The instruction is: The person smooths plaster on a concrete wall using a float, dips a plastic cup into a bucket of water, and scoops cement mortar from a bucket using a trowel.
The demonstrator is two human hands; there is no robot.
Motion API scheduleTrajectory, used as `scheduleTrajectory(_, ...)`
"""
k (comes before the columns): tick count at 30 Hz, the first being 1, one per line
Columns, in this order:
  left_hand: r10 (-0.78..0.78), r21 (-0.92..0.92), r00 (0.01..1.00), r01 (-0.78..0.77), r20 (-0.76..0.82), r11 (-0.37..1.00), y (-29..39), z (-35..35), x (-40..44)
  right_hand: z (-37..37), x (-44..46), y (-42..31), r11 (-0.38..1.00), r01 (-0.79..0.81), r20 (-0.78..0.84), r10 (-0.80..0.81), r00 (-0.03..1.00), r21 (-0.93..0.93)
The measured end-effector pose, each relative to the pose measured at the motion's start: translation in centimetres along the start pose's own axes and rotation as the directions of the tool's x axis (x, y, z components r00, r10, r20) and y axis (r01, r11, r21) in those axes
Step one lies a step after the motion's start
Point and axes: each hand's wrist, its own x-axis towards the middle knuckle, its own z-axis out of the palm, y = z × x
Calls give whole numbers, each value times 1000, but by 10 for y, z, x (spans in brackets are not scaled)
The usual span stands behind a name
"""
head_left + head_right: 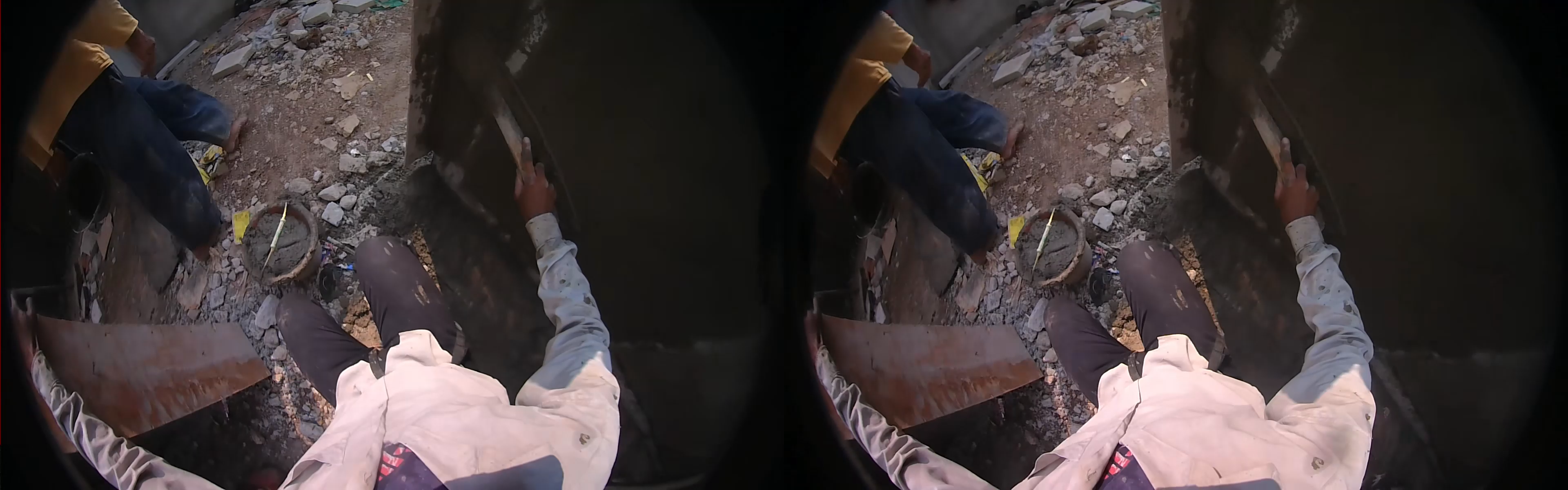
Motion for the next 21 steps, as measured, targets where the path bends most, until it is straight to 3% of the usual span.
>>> scheduleTrajectory(5, 12, 67, 1000, -14, 28, 998, 24, -75, -5, 60, -28, 4, 1000, 6, 67, -7, 998, 15)
scheduleTrajectory(12, 53, 149, 997, -60, 53, 987, 47, -104, 0, 122, -57, 12, 996, 75, 66, -72, 995, -44)
scheduleTrajectory(16, 99, 111, 995, -95, -30, 989, 40, -89, 2, 141, -72, 13, 991, 99, 177, -83, 981, -85)
scheduleTrajectory(21, 52, 97, 998, -55, 30, 994, 54, -106, 0, 158, -79, 10, 987, 139, 389, -99, 916, -76)
